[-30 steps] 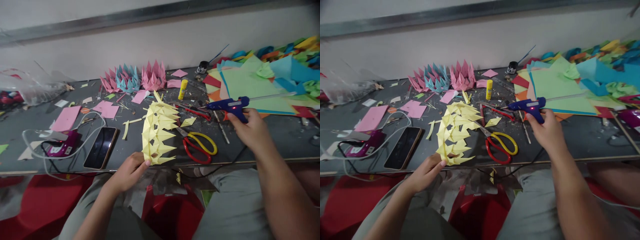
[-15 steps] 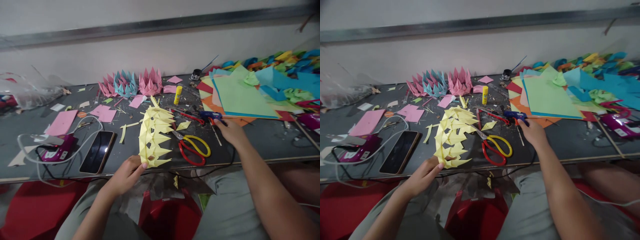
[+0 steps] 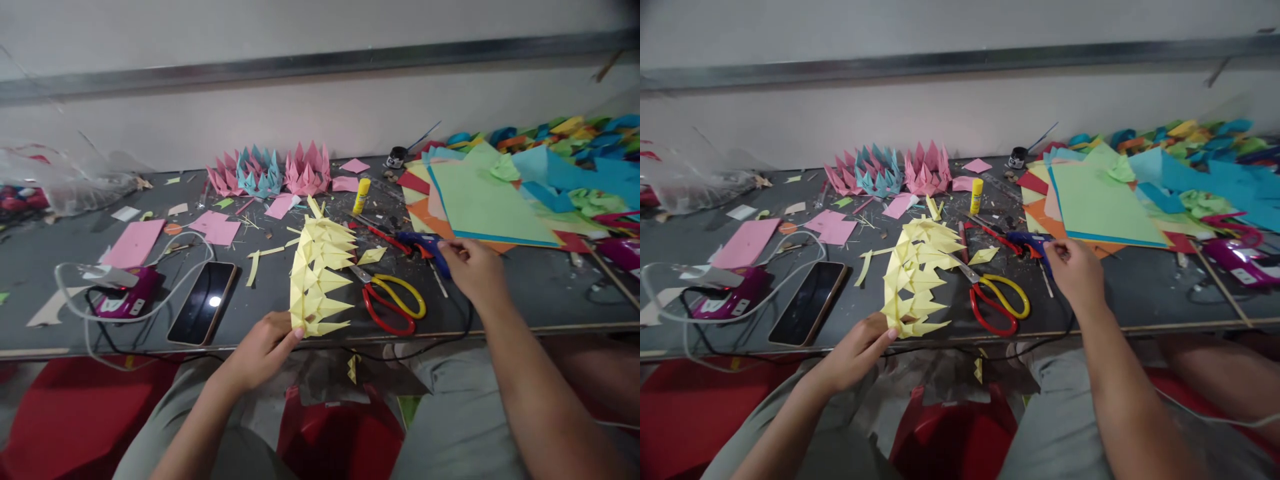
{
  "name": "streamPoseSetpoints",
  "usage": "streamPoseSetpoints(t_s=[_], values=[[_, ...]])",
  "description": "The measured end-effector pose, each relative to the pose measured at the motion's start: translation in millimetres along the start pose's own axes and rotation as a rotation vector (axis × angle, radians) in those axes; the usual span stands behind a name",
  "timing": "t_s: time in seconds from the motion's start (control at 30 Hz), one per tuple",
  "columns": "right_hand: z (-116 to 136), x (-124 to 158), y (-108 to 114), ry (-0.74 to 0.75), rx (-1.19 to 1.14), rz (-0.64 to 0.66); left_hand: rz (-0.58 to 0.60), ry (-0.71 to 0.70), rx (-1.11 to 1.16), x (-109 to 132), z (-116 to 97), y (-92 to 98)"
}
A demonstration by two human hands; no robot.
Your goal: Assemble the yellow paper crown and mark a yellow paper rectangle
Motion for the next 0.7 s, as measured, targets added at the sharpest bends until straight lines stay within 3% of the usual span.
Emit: streamPoseSetpoints(t_s=[0.17, 0.27, 0.33, 0.43, 0.5, 0.57, 0.63, 0.7], values=[[25, 5, 15, 0.106, -0.154, -0.156, -0.01, -0.031, -0.028, 2, -5, -0.9], [62, -6, 33, 0.172, -0.218, -0.219, -0.008, -0.047, -0.055, 2, -7, -2.0], [110, -16, 44, 0.31, -0.24, -0.198, -0.002, -0.049, -0.053, 2, -7, -2.5], [214, -21, 43, 0.679, -0.13, -0.071, 0.023, -0.054, -0.03, 1, -8, -3.5], [282, -15, 8, 0.906, 0.025, 0.221, 0.033, -0.052, -0.021, 0, -9, -3.3], [327, 5, -45, 1.056, 0.279, 0.556, 0.038, -0.037, -0.017, -1, -8, -3.0], [345, 24, -96, 1.093, 0.624, 0.762, 0.036, -0.019, -0.011, -1, -6, -3.0], [347, 35, -133, 1.058, 0.878, 0.845, 0.031, -0.002, -0.008, -1, -4, -3.4]])
Point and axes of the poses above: each hand's wrist, its own x-axis away from the middle knuckle, its own y-axis out of the back of the hand, z = x × y, the point moved 9 cm from there along -x, towards the middle knuckle, and after that the axes turned 13 degrees about z, right-handed, at the moved point
